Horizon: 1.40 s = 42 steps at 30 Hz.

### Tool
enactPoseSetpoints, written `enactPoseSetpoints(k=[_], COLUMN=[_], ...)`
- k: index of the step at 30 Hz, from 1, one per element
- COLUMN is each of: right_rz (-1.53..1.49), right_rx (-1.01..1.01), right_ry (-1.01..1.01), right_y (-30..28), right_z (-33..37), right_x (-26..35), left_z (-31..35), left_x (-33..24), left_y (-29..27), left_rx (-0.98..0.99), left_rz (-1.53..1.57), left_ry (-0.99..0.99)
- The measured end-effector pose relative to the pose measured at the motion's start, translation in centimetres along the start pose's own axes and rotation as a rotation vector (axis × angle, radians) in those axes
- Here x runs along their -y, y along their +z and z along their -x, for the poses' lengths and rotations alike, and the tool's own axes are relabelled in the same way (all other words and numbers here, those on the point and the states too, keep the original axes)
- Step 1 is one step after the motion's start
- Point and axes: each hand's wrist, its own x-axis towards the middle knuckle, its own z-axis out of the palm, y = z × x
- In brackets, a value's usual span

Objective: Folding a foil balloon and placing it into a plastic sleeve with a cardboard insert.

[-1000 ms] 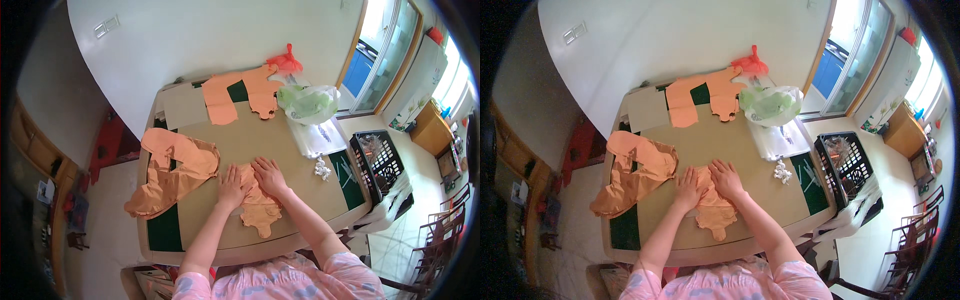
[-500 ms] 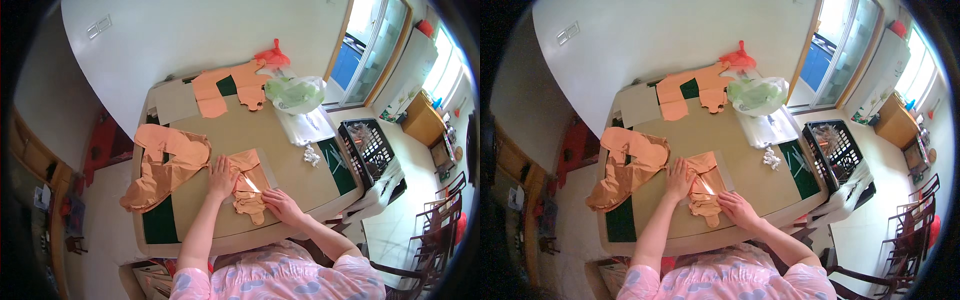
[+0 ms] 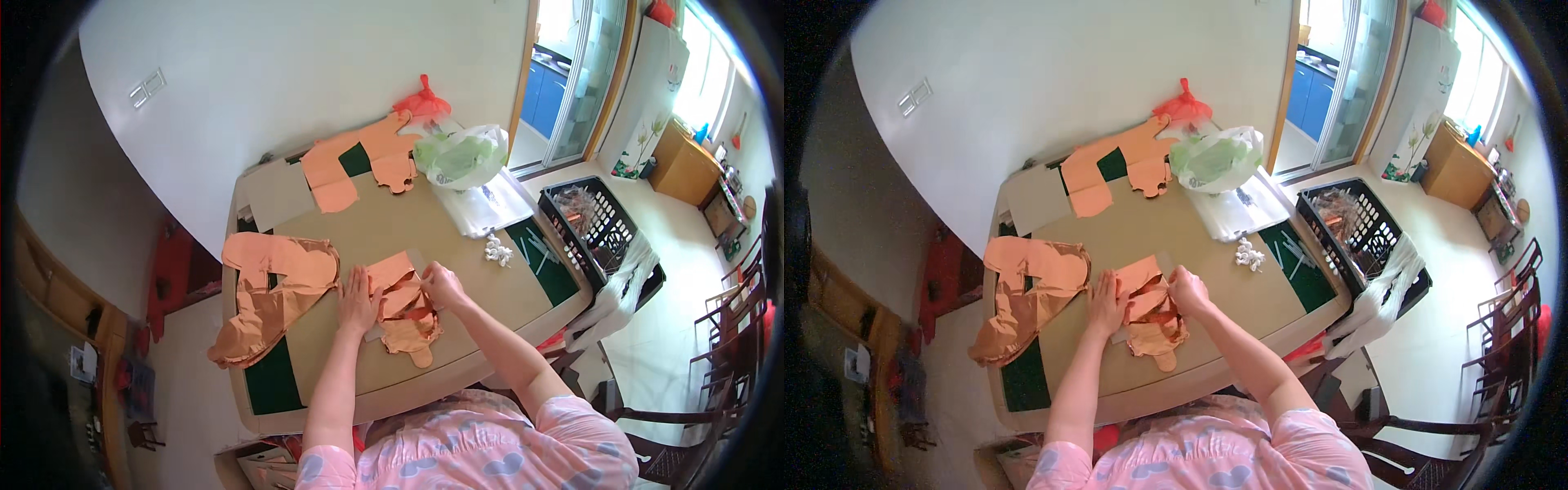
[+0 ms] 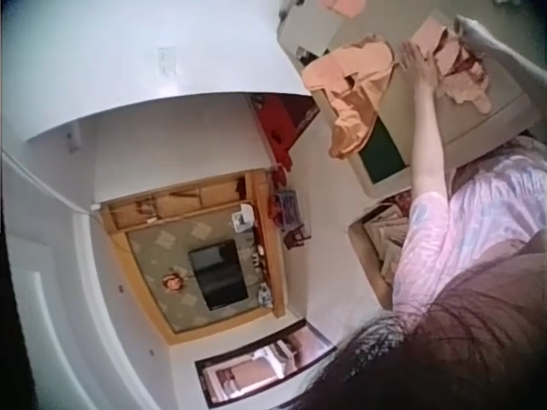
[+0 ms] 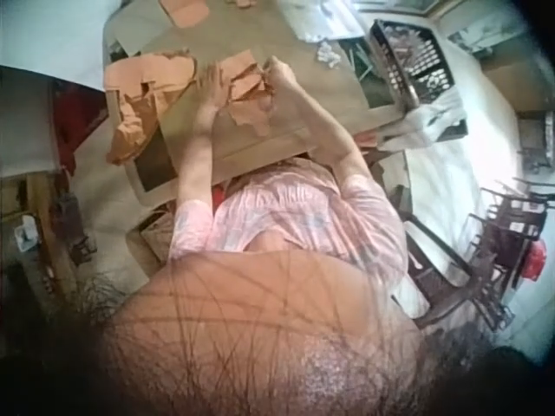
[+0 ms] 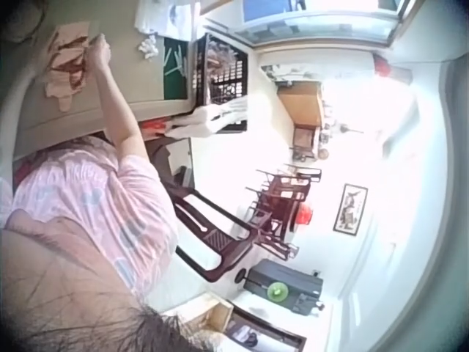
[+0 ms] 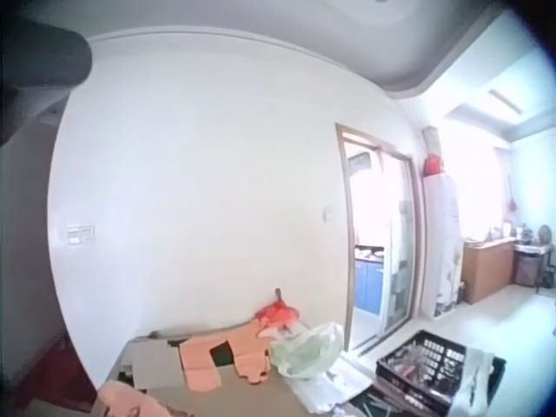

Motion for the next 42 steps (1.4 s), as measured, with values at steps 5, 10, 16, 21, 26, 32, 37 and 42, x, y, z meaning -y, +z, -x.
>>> enactPoseSetpoints(k=[5, 10, 16, 21, 26, 32, 37, 42], right_rz=[0.083, 0.193, 0.250, 0.197, 0.218, 0.071, -0.167, -0.450], right_rx=[0.078, 0.221, 0.305, -0.062, 0.072, 0.076, 0.062, 0.080], right_ry=[0.040, 0.121, 0.058, -0.058, 0.037, -0.039, 0.167, 0.236], right_y=[-0.6, -3.3, -5.2, -3.7, -3.3, -4.6, -10.4, -19.1], right_z=[-0.2, 1.7, 5.3, 3.7, 2.0, 1.5, 4.1, 10.1], right_x=[0.9, 1.9, 0.5, -1.7, 1.2, -2.0, -8.5, -10.7], left_z=[0.3, 0.0, 0.2, 0.0, 0.4, 0.4, 0.1, 1.0], left_x=[0.1, 0.2, 0.3, -0.3, 0.1, 0.1, 0.3, 1.7], left_y=[-0.1, 0.5, 0.0, -0.4, -0.3, 0.0, 0.6, 0.4], left_rx=[0.016, -0.024, -0.020, 0.003, 0.021, 0.001, -0.035, -0.152], left_rz=[-0.044, -0.054, -0.071, -0.066, -0.049, -0.034, -0.026, 0.077], left_ry=[-0.017, -0.012, -0.021, -0.016, -0.032, -0.005, 0.027, 0.037])
